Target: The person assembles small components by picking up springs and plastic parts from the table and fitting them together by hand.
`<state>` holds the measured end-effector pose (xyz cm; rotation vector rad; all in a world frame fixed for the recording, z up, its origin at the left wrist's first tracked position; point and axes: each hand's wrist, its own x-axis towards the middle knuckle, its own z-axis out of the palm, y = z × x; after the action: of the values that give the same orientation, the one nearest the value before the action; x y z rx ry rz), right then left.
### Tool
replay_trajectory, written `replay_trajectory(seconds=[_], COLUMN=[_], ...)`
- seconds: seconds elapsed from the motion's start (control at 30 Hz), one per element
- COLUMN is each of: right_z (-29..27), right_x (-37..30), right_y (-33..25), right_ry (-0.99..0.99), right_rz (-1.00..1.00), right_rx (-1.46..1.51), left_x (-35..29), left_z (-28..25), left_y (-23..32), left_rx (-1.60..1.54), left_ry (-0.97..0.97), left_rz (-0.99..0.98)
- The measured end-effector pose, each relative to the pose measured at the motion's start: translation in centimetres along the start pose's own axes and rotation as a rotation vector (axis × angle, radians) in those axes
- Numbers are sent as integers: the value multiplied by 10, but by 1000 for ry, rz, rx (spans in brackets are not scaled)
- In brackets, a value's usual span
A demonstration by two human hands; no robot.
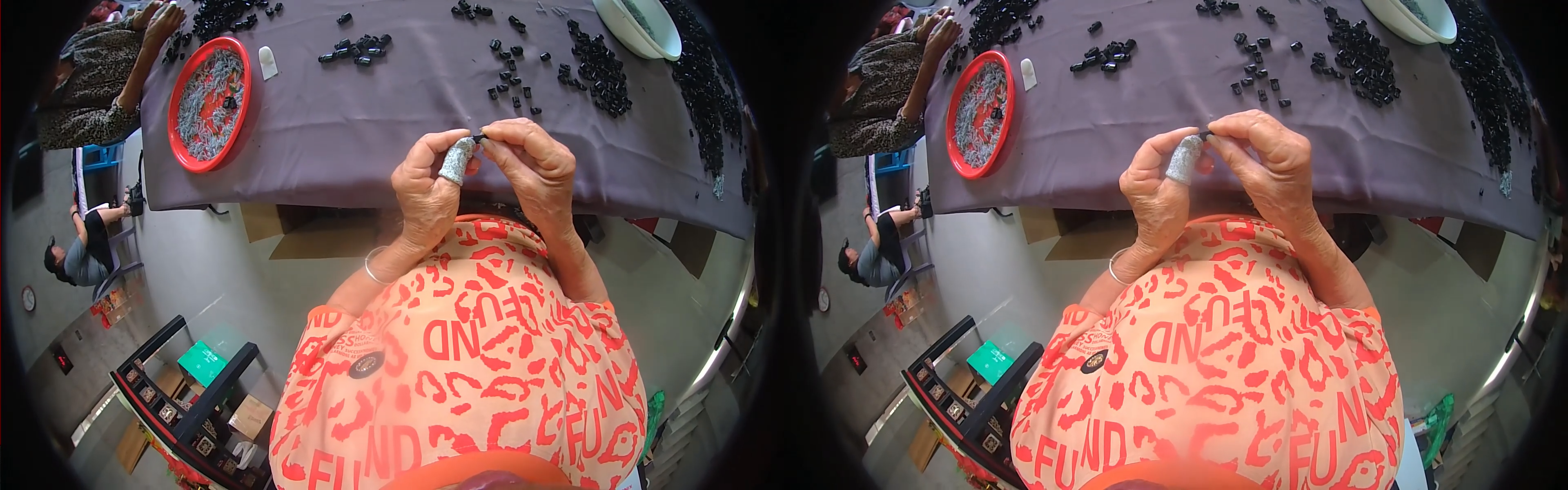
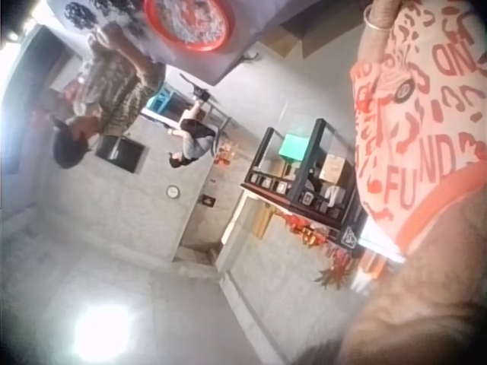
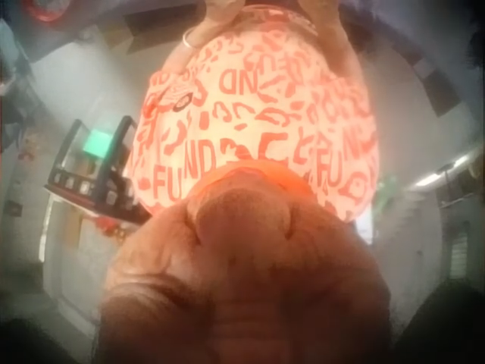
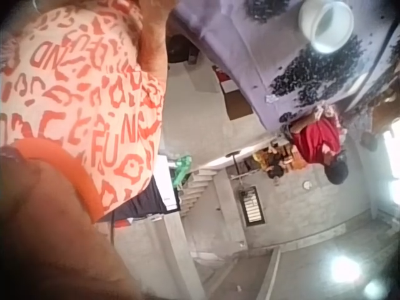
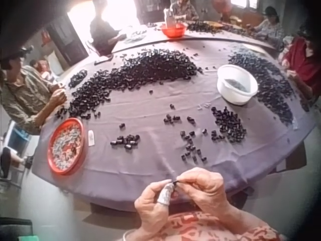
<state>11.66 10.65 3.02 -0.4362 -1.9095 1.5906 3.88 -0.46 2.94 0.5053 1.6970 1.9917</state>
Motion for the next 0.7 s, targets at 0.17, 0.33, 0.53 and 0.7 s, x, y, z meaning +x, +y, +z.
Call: replay_trajectory(seconds=[0.17, 0.33, 0.53, 0.7], right_z=[1, -3, -8, -1], right_x=[3, 2, 9, 10], right_y=[-3, 6, 8, 15], right_ry=[-61, -31, -128, -211], right_rz=[-63, 24, -162, -277], right_rx=[-104, 76, -348, -614], left_x=[0, 6, 25, 24], left_z=[-7, -7, -20, -23], left_y=[-3, -9, -20, -28], left_rx=[-2, 43, 775, 967], left_ry=[-1, -89, -90, -119], left_rz=[-13, 15, 628, 597])
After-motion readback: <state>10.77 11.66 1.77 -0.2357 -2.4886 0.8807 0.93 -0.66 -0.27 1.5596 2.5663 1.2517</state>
